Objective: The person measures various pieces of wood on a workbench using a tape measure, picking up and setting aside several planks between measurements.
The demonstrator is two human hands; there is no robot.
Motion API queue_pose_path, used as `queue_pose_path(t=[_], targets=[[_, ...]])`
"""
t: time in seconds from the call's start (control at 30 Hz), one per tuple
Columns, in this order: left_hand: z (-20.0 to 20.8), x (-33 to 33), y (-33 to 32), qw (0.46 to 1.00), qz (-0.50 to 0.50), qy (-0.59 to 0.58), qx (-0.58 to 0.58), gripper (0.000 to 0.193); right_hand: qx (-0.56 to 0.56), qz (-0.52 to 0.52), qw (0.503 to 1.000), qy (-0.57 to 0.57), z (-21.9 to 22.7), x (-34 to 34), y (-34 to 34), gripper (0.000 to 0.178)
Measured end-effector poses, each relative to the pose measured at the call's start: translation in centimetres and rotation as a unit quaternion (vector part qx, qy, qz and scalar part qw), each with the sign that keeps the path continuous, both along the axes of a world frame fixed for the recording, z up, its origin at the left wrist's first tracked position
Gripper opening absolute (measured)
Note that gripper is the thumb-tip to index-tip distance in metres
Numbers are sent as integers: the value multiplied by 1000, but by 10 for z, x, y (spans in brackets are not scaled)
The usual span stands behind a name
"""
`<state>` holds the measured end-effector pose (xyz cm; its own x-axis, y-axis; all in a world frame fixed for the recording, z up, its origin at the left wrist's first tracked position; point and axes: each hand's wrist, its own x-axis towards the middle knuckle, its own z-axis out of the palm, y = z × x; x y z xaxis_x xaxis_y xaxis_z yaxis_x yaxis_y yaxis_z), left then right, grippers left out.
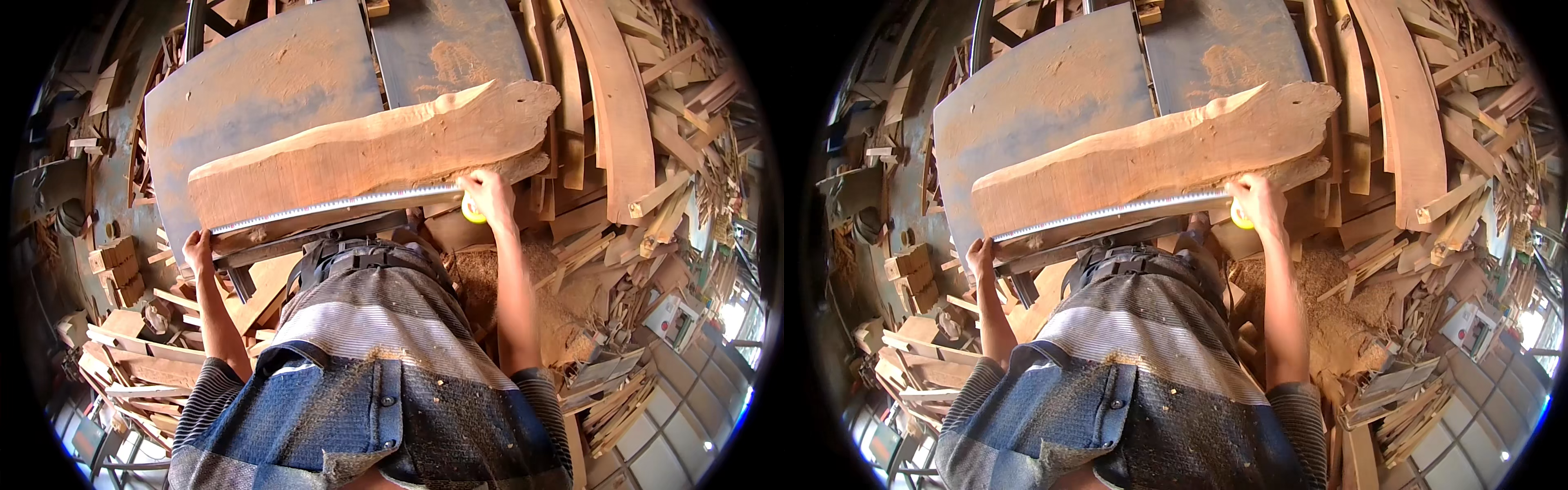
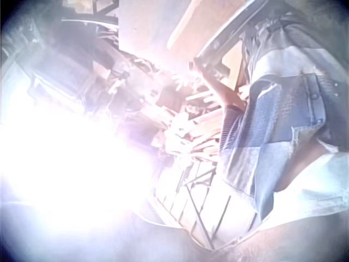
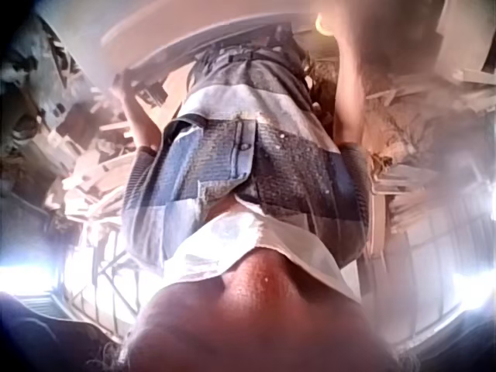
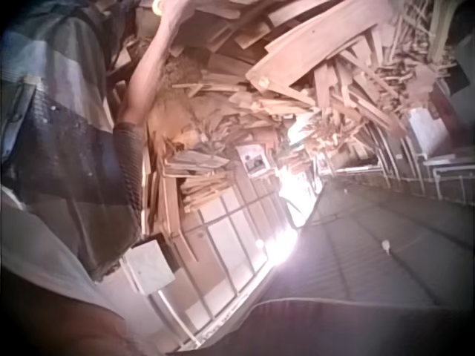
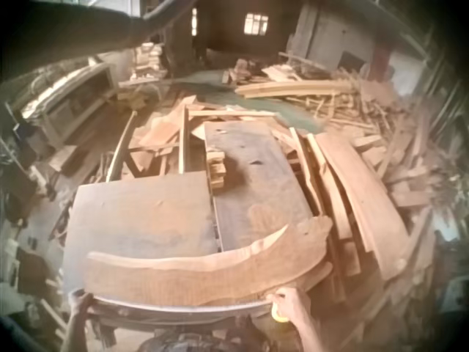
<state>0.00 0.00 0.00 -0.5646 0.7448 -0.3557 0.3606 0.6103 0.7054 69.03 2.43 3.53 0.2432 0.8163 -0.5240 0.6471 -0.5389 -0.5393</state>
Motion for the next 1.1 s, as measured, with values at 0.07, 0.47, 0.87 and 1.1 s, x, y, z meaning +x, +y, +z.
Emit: queue_pose_path(t=[0.07,0.47,0.87,1.1], targets=[[2,4,3,1000,3,11,-2,20,9,-22,998,-53,7,-9,22,34],[3,11,-2,999,11,32,-3,21,46,4,981,-186,4,-28,35,33],[-1,19,0,999,25,5,35,20,-3,1,999,-51,18,-21,31,31],[20,47,-6,988,70,-92,98,10,-135,131,926,327,55,-46,-13,23]])
